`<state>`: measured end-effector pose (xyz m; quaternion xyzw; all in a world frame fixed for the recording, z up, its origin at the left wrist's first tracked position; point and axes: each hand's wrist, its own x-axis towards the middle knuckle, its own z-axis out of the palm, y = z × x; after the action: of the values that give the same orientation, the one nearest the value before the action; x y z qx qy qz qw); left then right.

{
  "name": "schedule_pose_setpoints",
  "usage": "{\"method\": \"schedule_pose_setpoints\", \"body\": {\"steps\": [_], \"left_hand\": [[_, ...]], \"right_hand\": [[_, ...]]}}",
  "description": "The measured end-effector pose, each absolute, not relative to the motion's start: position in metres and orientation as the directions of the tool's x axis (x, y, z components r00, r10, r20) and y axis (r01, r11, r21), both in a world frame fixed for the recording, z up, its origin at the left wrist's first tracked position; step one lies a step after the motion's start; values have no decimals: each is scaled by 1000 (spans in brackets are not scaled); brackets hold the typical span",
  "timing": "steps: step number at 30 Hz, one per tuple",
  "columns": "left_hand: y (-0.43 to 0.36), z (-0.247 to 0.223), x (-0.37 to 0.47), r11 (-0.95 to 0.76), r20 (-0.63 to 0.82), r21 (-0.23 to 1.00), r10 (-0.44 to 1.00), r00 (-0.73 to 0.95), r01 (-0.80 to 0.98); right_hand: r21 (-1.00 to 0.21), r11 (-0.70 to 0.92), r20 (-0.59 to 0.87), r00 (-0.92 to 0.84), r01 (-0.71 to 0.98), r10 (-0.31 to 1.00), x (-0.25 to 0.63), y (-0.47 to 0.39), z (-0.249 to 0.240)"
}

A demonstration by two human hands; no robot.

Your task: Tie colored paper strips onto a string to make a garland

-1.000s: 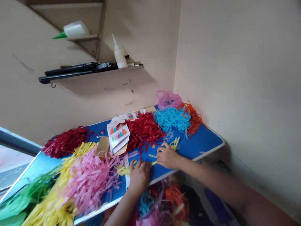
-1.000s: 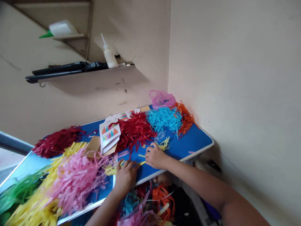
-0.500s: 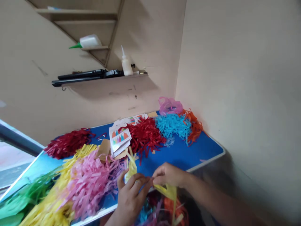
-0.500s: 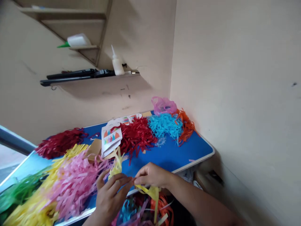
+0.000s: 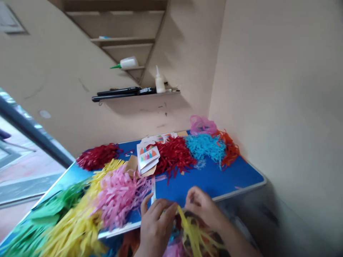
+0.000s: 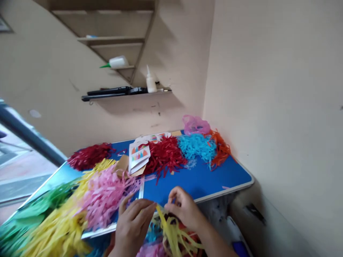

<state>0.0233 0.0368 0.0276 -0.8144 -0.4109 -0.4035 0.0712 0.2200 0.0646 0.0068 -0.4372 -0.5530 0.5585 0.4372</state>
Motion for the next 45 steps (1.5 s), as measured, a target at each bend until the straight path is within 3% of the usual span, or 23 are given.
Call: {"method": "schedule_pose_setpoints", "body": {"steps": [2,4,6,8,10,12,19,25,29,31,33,35,37,39,42,45], "left_hand": [[35,31,27,-637,706,232,630,324,735],[34,32,31,-633,711,224,626,319,742],[33,31,32,-646,724,200,604,333,737],[33,30,32,-686,739,181,568,363,705],[32,30,33,-725,764,178,528,371,666],[30,30,35,-732,800,203,507,321,650],[19,22,46,-641,691,514,703,168,571],[14,10,50,-624,656,579,739,154,526],[14,-1,44,-612,629,629,763,151,479],[15,-5,38,-501,548,749,836,20,434],[17,-5,30,-278,328,924,929,-171,261],[19,-1,24,-67,51,996,963,-266,-51],[20,5,22,23,-78,974,968,-238,-225],[20,9,24,-11,-20,992,968,-250,-125],[19,7,29,-95,145,978,948,-282,183],[17,-1,28,-87,149,952,969,-195,293]], "right_hand": [[-977,156,135,-143,146,980,224,60,13],[-952,227,182,-219,203,959,224,56,16],[-977,177,127,-348,115,929,221,55,16],[-999,-21,0,-450,-41,893,219,55,13],[-956,-230,-107,-511,-183,853,217,55,9],[-901,-322,-143,-503,-290,852,216,54,5],[-811,-320,-108,-412,-490,905,205,46,0],[-819,-231,-34,-358,-525,933,199,39,-2],[-926,-95,33,-329,-365,944,201,43,-6],[-996,37,57,-264,-78,963,211,65,-8],[-936,133,115,-76,324,990,231,102,-11],[-881,106,151,62,461,987,255,144,-17],[-844,72,153,110,532,982,277,180,-25],[-821,52,142,116,568,983,292,202,-32],[-822,49,126,97,568,987,298,208,-37],[-864,85,120,39,496,992,280,182,-36]]}}
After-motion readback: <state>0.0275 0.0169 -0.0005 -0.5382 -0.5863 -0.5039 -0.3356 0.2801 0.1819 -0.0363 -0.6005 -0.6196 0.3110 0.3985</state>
